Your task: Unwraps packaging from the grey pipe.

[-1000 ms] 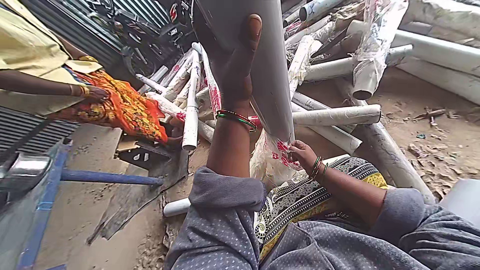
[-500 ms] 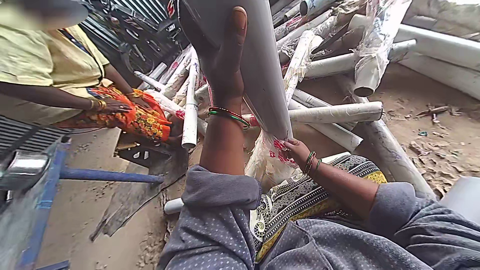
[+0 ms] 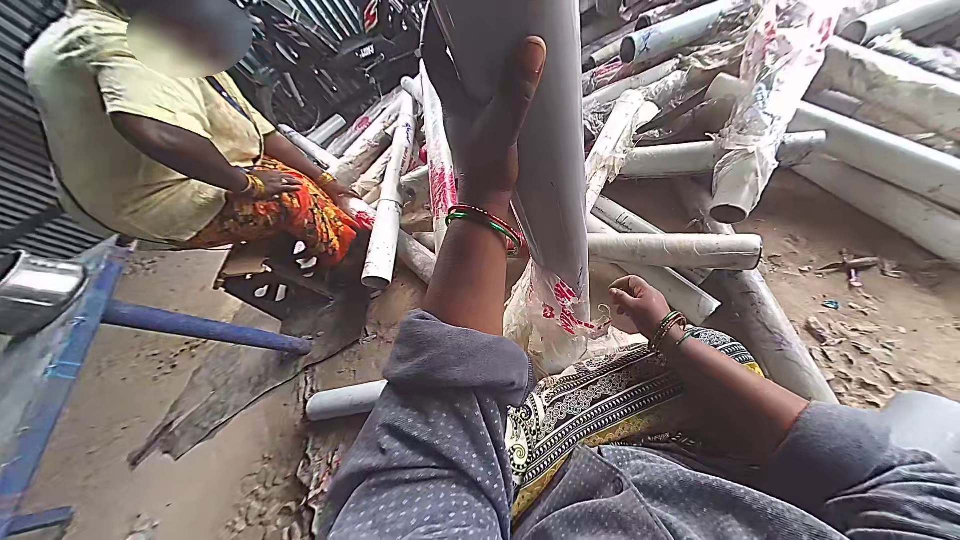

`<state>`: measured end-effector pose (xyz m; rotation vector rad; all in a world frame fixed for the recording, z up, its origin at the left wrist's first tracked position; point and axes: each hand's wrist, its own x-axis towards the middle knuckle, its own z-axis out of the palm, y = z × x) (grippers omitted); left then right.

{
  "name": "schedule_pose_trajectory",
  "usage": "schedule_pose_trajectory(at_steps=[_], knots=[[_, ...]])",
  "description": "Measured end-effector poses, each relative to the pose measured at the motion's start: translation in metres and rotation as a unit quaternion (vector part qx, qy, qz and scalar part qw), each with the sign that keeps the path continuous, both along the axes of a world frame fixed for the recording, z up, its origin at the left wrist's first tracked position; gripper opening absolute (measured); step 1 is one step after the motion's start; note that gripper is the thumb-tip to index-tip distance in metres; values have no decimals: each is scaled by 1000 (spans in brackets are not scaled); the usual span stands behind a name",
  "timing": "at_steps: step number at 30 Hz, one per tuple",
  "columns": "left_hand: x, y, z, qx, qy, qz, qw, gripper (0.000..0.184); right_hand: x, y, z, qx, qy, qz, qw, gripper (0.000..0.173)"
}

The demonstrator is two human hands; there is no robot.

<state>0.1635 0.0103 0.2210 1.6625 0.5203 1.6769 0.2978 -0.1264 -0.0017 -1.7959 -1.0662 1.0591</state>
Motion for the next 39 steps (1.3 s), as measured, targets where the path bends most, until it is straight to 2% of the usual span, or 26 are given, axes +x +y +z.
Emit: schedule_pose_trajectory(at_steps=[4, 10, 16, 19, 21, 24, 28, 31, 36, 39], knots=[[-2, -3, 0, -7, -14, -8, 1000, 99, -11, 14, 7, 54, -181, 93, 978, 30], [-10, -3, 0, -11, -10, 13, 1000, 98, -29, 28, 0, 66, -241, 98, 963, 27], [-12, 5, -3, -3, 0, 18, 1000, 101, -36, 28, 1, 61, -245, 102, 962, 24], [-11, 7, -3, -2, 4, 17, 1000, 100, -41, 19, -11, 132, -245, 125, 952, 27], [-11, 9, -4, -6, 8, 14, 1000, 100, -42, 11, -13, 130, -236, 138, 953, 31], [-10, 12, -5, 5, 0, 11, 1000, 92, -28, 14, -13, 56, -195, 106, 973, 34], [-10, 13, -6, 35, 14, 0, 999, 85, -21, 19, -16, 114, -160, 69, 978, 26], [-9, 12, -5, 49, 26, 14, 998, 81, -27, 25, -24, 156, -178, 62, 970, 24], [-9, 13, -6, 56, 37, 31, 997, 80, -27, 27, -23, 165, -197, 76, 963, 23], [-6, 10, -5, 58, 46, 33, 997, 73, -27, 29, -22, 167, -189, 85, 964, 20]])
